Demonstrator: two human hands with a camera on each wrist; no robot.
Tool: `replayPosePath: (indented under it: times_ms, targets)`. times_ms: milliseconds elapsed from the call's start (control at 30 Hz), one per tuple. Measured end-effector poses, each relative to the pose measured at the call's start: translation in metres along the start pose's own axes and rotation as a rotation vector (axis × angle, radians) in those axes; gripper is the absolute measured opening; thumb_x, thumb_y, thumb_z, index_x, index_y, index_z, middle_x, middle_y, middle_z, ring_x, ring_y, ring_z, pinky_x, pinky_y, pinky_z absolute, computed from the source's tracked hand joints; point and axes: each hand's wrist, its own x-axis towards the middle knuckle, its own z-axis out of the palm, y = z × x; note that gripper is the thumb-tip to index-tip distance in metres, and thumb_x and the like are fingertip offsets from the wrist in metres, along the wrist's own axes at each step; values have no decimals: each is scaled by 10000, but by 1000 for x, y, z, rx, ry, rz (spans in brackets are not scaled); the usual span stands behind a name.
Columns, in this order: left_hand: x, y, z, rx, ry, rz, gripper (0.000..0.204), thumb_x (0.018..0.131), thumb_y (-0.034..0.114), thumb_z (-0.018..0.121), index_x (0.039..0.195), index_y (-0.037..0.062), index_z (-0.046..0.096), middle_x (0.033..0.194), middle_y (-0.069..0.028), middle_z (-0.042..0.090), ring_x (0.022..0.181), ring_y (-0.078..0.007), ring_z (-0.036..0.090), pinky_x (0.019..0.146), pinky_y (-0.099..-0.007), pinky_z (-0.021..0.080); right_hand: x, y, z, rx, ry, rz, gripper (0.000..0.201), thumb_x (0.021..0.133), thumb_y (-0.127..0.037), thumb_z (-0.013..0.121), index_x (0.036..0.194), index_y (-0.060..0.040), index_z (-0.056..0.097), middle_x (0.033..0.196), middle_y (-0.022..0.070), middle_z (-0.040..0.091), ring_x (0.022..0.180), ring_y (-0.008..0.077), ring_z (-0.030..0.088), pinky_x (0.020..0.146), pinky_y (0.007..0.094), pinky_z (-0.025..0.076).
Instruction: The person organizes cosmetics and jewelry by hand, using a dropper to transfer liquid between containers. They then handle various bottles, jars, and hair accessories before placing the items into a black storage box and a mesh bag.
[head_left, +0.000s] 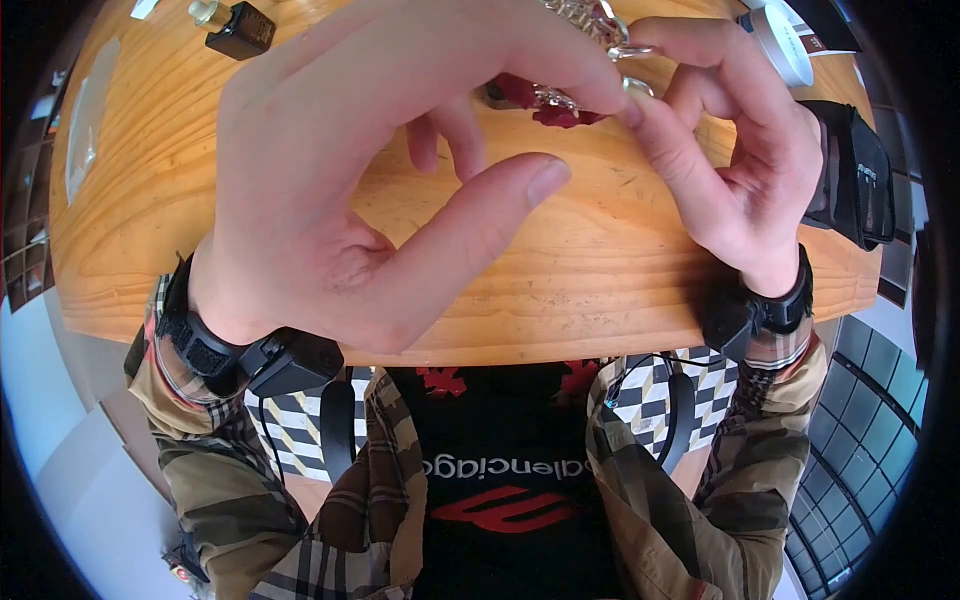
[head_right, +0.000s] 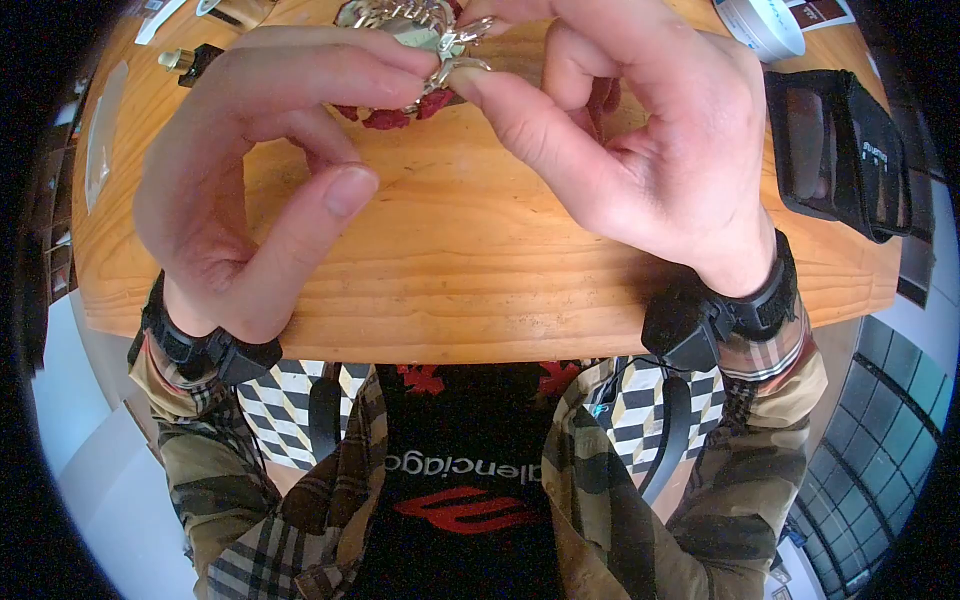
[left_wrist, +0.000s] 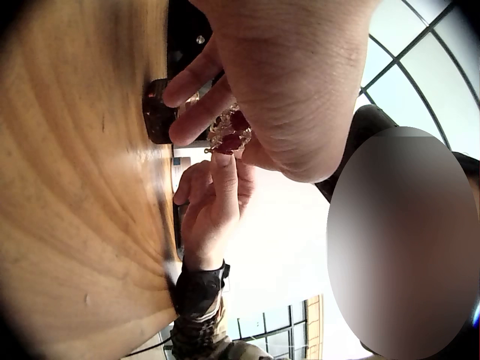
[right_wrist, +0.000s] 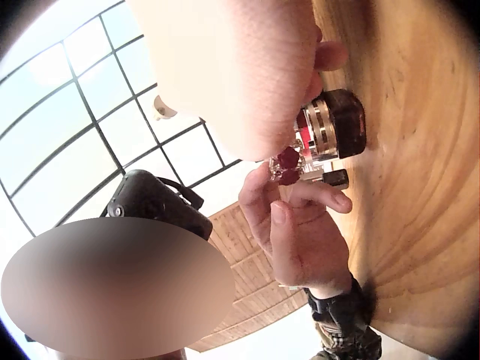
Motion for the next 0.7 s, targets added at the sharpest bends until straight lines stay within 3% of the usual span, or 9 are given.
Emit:
replayPosePath:
  times_ms: [333,700]
  targets:
    - [0,-4,0,42,0,57,302,872,-15,652,1170,-65,648,1263,-238,669,918,-204,653,753,-262,506,0,0,0,-8,-4,-29,308,879,-16,743,1181,6,688,639,-1,601,626,65,594,658,198,424]
    - [1,1,-1,24,-14,1,317,870,-18,655,1185,-57,652,1270,-226,666,913,-194,652,740,-258,502,0,2,0,7,-7,-35,325,880,-31,749,1196,2,683,634,-3,598,628,61,602,663,200,433]
